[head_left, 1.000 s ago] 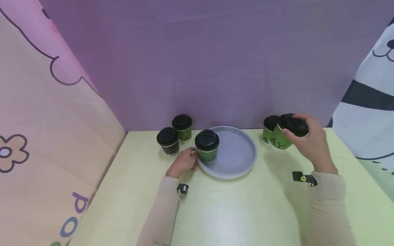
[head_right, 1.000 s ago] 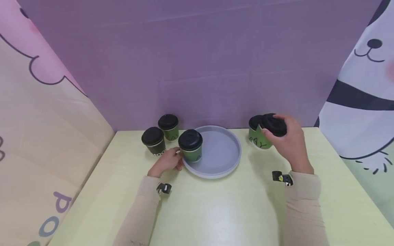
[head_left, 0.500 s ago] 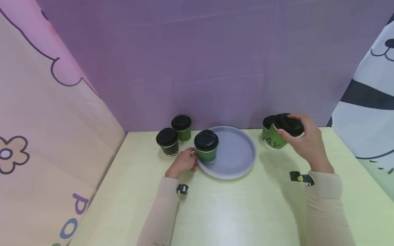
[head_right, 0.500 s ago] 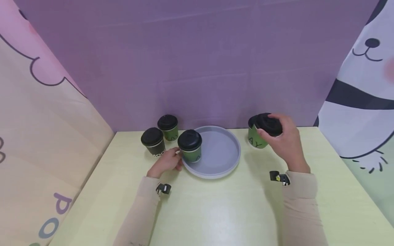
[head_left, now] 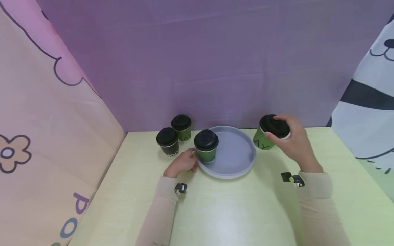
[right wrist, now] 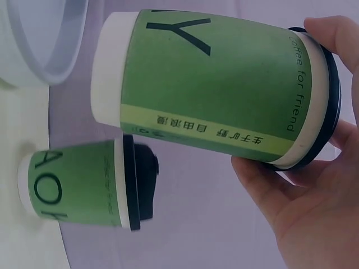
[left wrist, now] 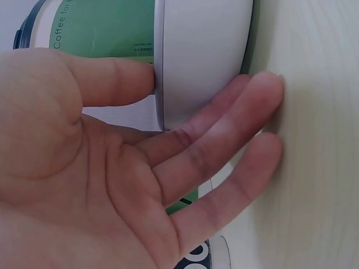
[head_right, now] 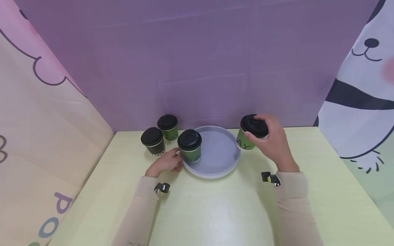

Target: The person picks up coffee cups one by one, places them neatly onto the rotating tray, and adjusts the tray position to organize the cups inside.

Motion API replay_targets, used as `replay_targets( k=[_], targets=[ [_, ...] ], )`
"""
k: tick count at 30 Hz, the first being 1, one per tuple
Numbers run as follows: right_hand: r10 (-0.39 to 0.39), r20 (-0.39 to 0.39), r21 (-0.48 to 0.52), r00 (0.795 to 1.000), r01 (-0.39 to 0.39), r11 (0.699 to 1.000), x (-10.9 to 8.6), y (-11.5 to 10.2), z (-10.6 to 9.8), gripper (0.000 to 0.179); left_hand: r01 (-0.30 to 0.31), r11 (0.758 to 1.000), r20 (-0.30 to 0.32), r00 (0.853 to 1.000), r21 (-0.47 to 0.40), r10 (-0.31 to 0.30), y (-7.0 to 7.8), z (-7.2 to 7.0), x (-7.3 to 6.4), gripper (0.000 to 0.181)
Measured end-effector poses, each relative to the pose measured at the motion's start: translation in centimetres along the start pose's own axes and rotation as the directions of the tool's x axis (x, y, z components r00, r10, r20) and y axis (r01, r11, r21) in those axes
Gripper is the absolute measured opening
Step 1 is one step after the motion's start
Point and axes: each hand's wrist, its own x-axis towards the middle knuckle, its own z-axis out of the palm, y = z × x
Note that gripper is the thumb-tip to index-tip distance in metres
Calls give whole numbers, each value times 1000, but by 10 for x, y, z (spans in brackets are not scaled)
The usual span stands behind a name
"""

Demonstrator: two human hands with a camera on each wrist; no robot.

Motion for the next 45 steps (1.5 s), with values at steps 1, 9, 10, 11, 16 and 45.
replay_targets(
  k=[1,9,10,11,16,45],
  targets=[
    [-15,5,4,1000,15,1000,0,-1,3,60,0,1000,1,1000,-1,0,0,0,0,54],
    [-60,81,5,995,59,998,1,-11,24,59,3,1000,1,1000,3,-3,-1,1,1,55],
    [-67,89,2,994,67,998,1,-12,26,59,3,1000,1,1000,4,-3,-1,1,1,55],
    [-81,96,2,992,81,997,1,-12,29,58,4,1000,1,1000,4,-4,-1,1,1,55],
    [-125,130,4,984,126,992,0,-15,41,57,1,1000,-1,1000,3,-1,-1,1,1,54],
    [-146,351,-31,925,167,985,-14,-32,92,64,7,1000,-7,1000,21,-6,-5,2,5,59]
  ],
)
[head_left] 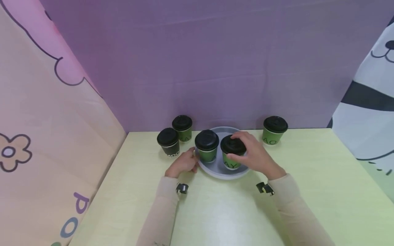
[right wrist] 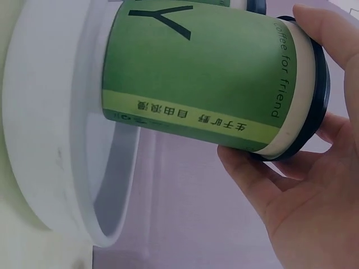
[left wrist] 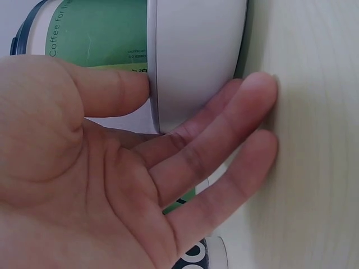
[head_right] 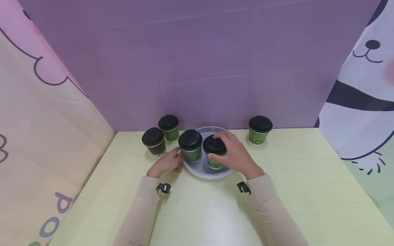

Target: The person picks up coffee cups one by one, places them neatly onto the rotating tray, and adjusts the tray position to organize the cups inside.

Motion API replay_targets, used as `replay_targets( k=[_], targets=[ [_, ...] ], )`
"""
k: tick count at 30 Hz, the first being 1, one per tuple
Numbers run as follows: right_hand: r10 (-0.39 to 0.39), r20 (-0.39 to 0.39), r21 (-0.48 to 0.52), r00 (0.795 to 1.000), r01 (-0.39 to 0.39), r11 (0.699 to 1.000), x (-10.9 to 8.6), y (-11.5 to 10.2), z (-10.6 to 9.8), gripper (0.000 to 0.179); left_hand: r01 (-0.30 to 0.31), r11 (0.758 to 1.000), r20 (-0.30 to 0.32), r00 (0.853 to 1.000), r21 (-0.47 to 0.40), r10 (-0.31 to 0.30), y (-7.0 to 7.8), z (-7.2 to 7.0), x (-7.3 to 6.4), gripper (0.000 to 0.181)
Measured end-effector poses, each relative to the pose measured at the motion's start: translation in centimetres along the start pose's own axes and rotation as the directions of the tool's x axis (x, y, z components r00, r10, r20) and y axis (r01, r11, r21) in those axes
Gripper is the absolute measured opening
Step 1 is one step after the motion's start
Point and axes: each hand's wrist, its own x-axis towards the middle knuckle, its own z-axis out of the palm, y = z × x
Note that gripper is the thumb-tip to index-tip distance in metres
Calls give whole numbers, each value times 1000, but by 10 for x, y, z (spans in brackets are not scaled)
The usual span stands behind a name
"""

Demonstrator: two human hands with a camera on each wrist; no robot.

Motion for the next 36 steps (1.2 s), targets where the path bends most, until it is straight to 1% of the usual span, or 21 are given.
replay_targets(
  k=[8,12,21,26,36],
  targets=[
    [36,51,2,998,-36,999,-1,-2,5,67,2,1000,-4,1000,-7,-2,1,0,-1,58],
    [37,61,6,997,-38,999,-1,-2,7,68,4,1000,-3,1000,-20,-4,2,0,-2,58],
    [51,98,11,994,-52,999,0,-5,8,73,-1,1000,-12,1000,-7,1,2,0,-2,57],
    [48,102,8,994,-49,999,0,-6,9,74,6,1000,-14,1000,-20,-7,1,-1,-2,56],
    [31,80,11,996,-32,999,0,-6,13,73,15,999,-44,999,-33,-16,0,2,1,54]
  ],
)
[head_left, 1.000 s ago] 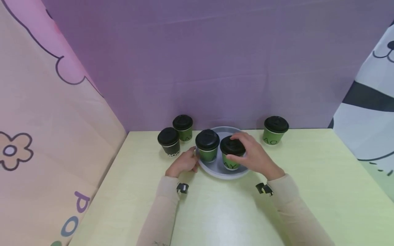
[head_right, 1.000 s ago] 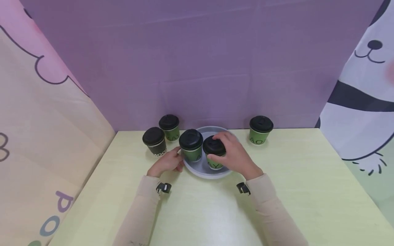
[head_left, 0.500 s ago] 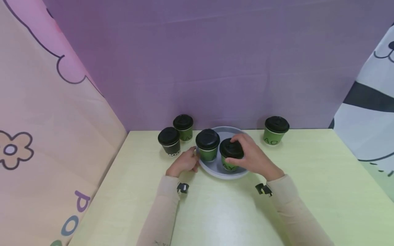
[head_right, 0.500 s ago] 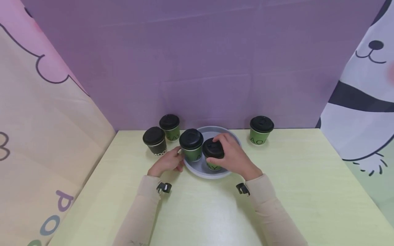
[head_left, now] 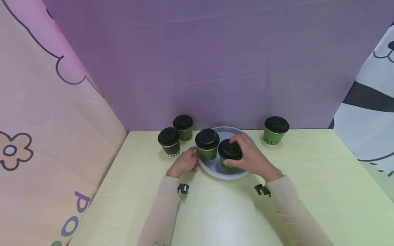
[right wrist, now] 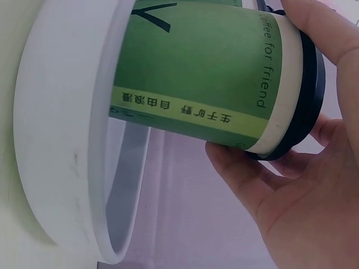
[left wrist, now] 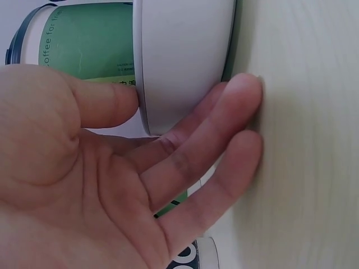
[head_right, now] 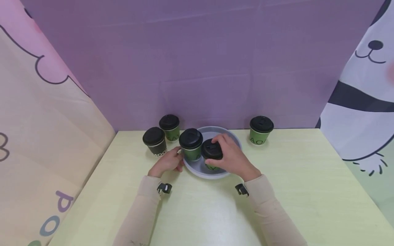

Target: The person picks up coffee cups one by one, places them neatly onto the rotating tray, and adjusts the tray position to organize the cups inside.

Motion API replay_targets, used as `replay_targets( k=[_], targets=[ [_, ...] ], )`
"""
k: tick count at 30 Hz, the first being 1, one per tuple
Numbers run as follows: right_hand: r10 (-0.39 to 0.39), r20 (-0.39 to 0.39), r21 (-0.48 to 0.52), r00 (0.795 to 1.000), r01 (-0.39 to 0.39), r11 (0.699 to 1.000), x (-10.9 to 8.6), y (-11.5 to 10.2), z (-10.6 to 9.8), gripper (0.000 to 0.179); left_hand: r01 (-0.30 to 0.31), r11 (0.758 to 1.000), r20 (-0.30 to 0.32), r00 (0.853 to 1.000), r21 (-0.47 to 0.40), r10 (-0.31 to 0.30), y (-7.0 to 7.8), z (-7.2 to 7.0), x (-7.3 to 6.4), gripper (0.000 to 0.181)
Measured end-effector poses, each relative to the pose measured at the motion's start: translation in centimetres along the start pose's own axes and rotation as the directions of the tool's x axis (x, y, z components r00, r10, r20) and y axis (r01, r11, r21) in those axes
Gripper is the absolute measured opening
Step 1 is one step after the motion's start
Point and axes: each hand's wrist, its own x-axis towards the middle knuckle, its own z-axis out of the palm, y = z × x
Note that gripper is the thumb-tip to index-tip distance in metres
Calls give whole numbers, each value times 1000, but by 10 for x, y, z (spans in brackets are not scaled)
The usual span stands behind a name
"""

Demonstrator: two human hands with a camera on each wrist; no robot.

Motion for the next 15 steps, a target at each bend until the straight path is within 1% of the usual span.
replay_targets(
  k=[8,15],
  targets=[
    [3,8,15,1000,-4,1000,-1,-3,3,74,-10,999,-58,998,33,11,-2,3,4,51],
    [-8,6,1,1000,8,1000,0,-4,7,75,10,999,-89,996,42,-6,-3,4,5,50]
  ],
)
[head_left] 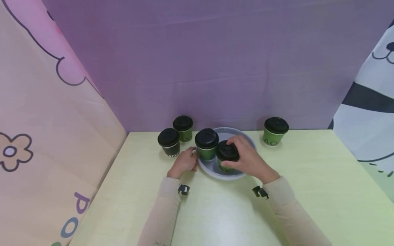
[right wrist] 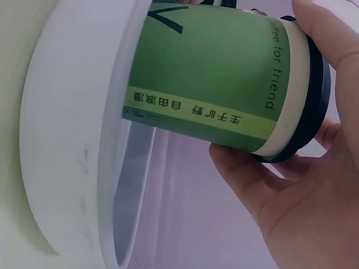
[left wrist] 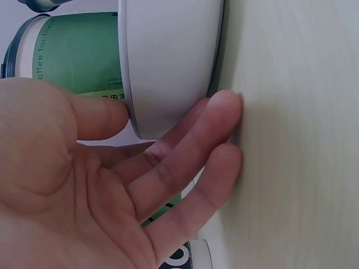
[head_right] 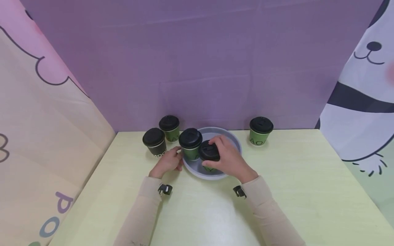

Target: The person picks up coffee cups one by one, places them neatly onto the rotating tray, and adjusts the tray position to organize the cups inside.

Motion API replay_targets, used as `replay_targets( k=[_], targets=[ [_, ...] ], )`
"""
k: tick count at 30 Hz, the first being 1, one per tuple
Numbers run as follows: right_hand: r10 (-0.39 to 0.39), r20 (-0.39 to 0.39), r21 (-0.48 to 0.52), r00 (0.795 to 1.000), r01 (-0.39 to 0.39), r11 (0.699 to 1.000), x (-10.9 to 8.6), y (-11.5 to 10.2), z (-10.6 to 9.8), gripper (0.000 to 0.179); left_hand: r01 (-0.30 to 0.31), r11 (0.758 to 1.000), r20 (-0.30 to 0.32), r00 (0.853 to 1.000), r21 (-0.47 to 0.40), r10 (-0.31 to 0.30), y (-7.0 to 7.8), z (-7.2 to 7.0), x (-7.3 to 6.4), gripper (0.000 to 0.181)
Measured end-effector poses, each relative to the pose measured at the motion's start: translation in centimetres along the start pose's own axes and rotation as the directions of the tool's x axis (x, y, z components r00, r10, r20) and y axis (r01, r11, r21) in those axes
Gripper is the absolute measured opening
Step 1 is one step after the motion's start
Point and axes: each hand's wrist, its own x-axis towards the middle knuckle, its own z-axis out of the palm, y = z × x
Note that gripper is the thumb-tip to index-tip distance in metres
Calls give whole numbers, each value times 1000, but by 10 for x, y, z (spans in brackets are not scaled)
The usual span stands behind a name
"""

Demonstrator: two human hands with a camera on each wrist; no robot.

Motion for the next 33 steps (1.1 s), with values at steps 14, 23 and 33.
replay_targets(
  k=[14,23,33],
  targets=[
    [9,-154,-5,988,-10,1000,-3,20,-26,48,-16,999,61,998,43,14,8,-11,-10,59],
    [94,-372,-28,923,-112,993,-10,54,-56,35,2,1000,189,982,24,-7,6,-12,-13,46],
    [284,-397,4,873,-308,951,-24,90,-70,55,34,999,239,970,-4,-32,6,-13,-16,41]
  ],
)
